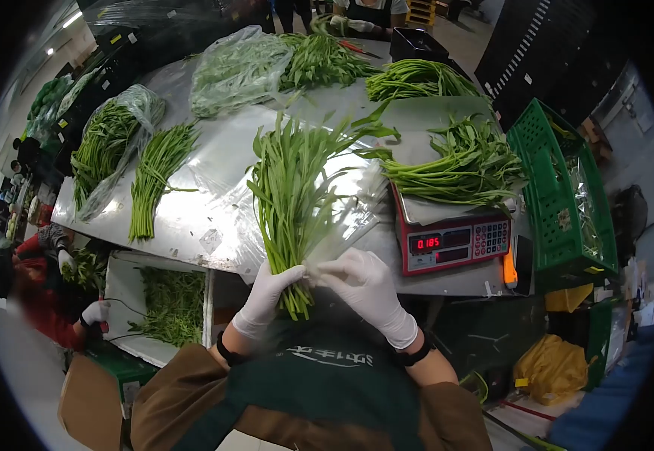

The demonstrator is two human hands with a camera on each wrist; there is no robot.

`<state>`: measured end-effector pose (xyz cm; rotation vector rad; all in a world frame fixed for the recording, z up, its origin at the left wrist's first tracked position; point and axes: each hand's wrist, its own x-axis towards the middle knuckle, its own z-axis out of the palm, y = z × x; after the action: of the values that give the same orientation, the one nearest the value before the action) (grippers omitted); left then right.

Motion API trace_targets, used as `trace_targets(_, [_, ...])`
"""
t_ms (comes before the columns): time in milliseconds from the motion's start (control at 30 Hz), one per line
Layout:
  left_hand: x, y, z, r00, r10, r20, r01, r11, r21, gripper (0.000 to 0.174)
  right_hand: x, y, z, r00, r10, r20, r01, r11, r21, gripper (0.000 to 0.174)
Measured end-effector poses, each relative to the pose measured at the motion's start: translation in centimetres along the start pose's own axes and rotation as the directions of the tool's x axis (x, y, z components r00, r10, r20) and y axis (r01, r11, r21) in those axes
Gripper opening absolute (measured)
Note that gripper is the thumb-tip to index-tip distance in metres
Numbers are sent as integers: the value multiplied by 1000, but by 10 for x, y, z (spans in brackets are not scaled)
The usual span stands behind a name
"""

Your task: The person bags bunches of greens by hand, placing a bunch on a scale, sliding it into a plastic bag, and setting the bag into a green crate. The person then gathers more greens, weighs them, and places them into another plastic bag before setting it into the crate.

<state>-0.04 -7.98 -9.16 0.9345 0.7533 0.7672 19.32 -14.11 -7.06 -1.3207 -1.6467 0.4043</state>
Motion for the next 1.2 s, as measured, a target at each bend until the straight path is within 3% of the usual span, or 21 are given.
trace_targets(133, [3, -7, -6, 996, 32, -88, -35, 999, -40, 29, -1, -2, 7, 995, 32, 99, -15, 985, -169, 19])
trace_targets(300, [-1, -7, -15, 995, 69, -78, -67, 997, 25, 28, -9, 7, 17, 975, 5, 222, 47, 973, -227, 14])
trace_targets(600, [-1, -12, -20, 997, 67, -34, -66, 998, 22, 22, -10, 7, 16, 924, -56, 377, 138, 971, -193, 9])
trace_targets(1000, [-8, -11, -27, 995, 94, 15, -94, 995, 21, 23, -14, 13, 22, 938, -31, 344, 94, 981, -168, 11])
trace_targets(1200, [-11, -10, -38, 996, 32, 85, -17, 986, -163, 23, -10, 6, 33, 943, -100, 318, 131, 989, -76, 11])
